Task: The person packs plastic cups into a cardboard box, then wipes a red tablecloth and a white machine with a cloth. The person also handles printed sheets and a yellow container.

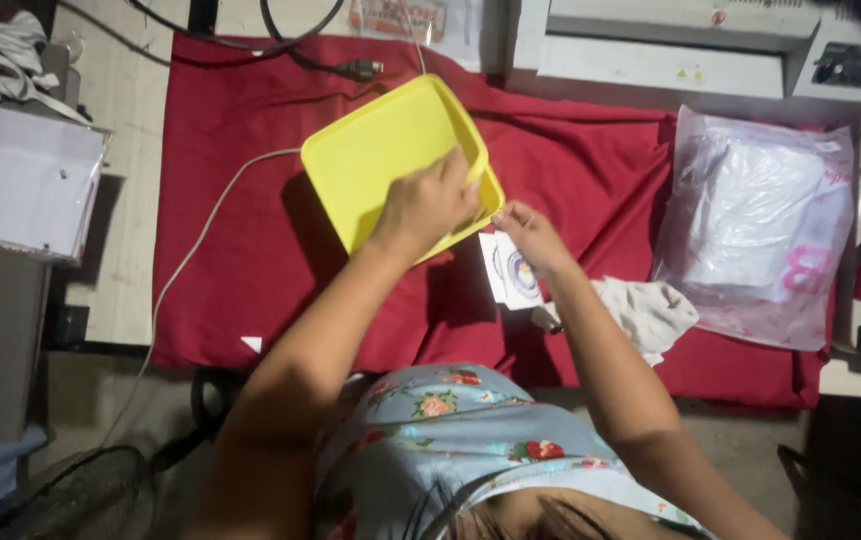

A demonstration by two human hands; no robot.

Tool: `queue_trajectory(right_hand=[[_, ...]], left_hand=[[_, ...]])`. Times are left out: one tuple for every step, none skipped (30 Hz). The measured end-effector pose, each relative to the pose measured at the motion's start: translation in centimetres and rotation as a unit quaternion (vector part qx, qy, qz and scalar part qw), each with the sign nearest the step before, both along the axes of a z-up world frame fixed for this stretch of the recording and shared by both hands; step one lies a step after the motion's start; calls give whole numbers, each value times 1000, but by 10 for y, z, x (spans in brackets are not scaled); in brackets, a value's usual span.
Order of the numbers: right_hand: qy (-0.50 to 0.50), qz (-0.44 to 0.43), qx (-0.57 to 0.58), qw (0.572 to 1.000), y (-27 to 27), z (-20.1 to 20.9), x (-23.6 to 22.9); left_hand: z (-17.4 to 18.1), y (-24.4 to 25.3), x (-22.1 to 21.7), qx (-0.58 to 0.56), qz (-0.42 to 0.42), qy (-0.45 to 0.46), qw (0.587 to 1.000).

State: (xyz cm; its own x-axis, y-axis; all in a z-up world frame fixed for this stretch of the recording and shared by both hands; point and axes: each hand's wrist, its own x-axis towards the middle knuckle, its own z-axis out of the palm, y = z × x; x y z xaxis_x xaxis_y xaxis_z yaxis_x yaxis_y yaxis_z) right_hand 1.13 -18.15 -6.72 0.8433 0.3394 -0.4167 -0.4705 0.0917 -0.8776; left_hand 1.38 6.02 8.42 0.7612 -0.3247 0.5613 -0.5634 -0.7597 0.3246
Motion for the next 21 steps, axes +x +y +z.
queue_trajectory(right_hand=[[-33,21,-34,999,-4,-5,0],[-33,19,-35,999,-1,23,1],[-12,40,-113,993,2,51,2],[10,62,-190,980,4,79,2],[9,61,-191,980,0,87,9],[8,1,-182,983,-4,96,16],[7,-60,-173,983,-7,104,23],[7,-60,-174,983,1,104,34],[-56,-100,-159,981,8,103,45],[-116,-139,-143,973,15,101,52],[-113,-139,-145,973,37,103,54],[-191,-125,-163,960,59,105,60],[-267,-110,-180,940,81,108,66],[-268,-110,-180,940,94,86,71],[-303,-109,-224,920,107,64,77],[-335,-106,-266,898,121,41,82],[-335,-105,-266,898,124,10,85],[-354,-121,-183,909,127,-21,89],[-371,-135,-100,913,131,-51,93],[-372,-133,-100,913,120,-54,94],[-382,-145,-103,907,109,-56,94]], left_hand=[[9,7,0,-64,-2,23,998],[18,13,7,-64,-5,23,998],[27,19,14,-71,-9,43,997],[35,24,19,-78,-12,63,995],[42,27,21,-79,-13,63,995],[49,30,22,-84,-13,86,993],[55,33,24,-89,-13,110,990],[56,34,26,-89,-14,110,990],[56,34,28,-95,-12,110,989],[55,34,28,-100,-11,112,989],[51,33,26,-101,-12,115,988],[49,32,27,-99,-10,103,990],[47,31,28,-98,-8,91,991],[47,30,28,-98,-8,90,991],[47,30,28,-102,-12,79,992],[47,31,27,-105,-15,70,992],[44,29,26,-105,-14,71,992],[42,27,27,-104,-14,73,992],[40,26,27,-102,-13,76,992],[33,21,27,-103,-11,74,992],[26,15,27,-98,-6,69,993]])
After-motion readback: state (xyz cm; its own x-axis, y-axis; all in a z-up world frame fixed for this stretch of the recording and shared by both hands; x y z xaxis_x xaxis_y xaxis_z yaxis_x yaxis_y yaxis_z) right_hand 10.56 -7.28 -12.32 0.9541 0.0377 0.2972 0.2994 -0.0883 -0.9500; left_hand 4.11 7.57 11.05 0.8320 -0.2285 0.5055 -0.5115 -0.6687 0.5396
